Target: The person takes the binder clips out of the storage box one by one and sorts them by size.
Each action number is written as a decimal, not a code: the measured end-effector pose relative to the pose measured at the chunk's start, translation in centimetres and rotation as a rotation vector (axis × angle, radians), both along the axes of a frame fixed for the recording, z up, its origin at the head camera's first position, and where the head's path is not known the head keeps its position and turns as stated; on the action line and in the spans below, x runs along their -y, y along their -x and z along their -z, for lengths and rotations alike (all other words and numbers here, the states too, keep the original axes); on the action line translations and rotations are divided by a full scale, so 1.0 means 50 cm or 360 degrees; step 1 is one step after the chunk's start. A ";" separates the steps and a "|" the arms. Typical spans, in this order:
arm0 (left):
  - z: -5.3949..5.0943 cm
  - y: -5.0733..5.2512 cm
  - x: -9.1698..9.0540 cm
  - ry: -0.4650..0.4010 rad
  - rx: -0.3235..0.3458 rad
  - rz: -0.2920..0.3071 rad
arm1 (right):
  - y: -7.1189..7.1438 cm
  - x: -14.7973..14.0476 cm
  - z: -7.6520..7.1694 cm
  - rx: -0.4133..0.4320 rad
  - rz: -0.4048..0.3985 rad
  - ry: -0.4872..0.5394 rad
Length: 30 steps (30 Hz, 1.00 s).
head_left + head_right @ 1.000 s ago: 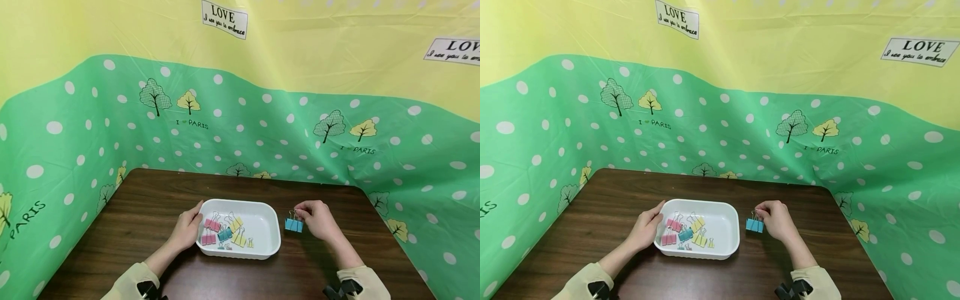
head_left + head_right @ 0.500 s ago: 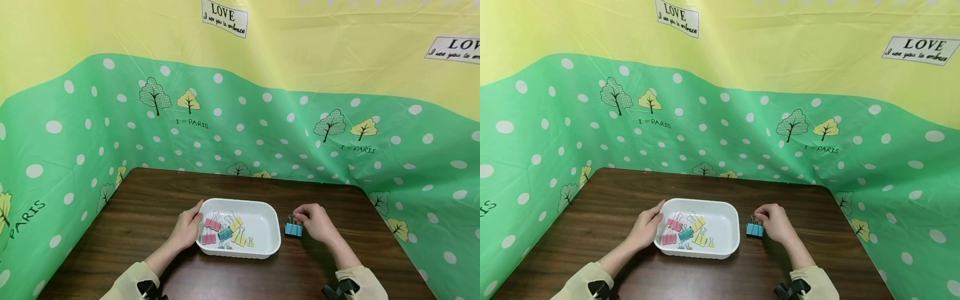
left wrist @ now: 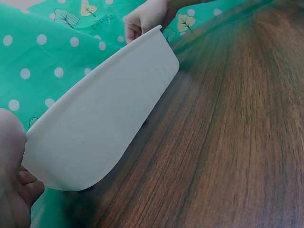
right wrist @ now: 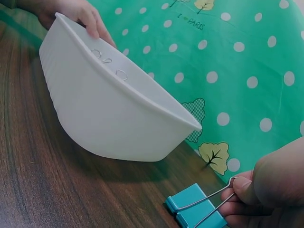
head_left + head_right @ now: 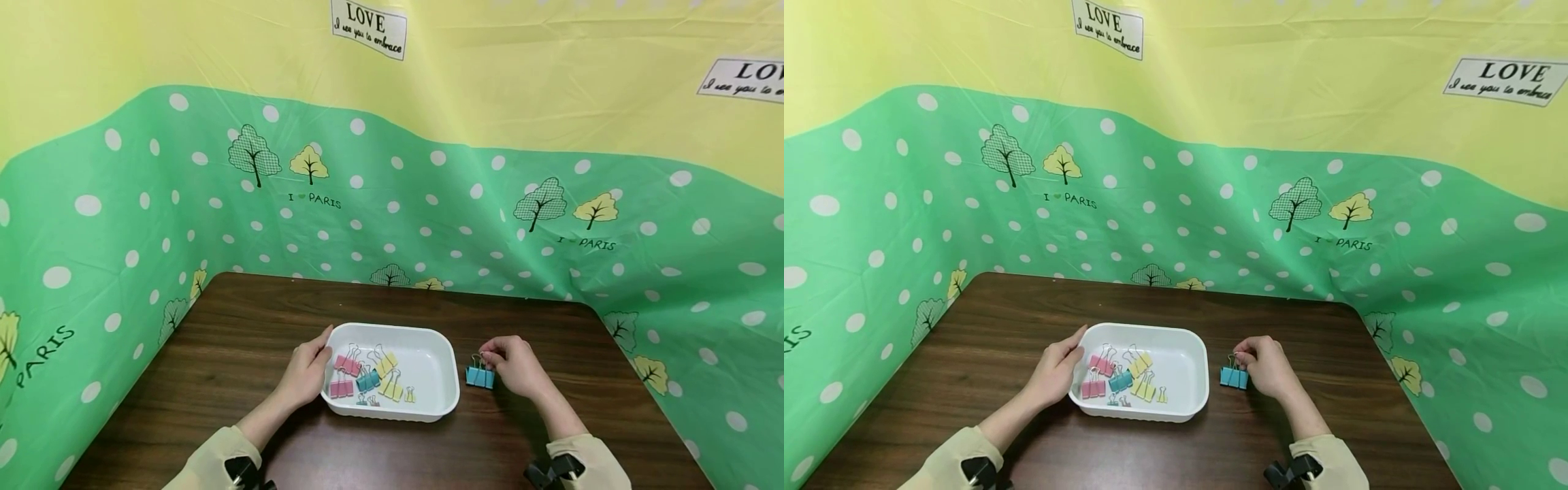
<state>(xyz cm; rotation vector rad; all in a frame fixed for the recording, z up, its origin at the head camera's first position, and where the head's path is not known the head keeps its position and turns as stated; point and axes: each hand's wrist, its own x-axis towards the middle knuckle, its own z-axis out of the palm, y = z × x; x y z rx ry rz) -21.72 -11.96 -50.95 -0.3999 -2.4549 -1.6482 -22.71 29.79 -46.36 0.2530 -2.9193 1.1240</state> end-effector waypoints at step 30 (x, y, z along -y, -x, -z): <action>0.000 0.002 0.002 0.0018 -0.0014 0.0006 | 0.007 0.019 -0.027 -0.0336 -0.0056 0.0058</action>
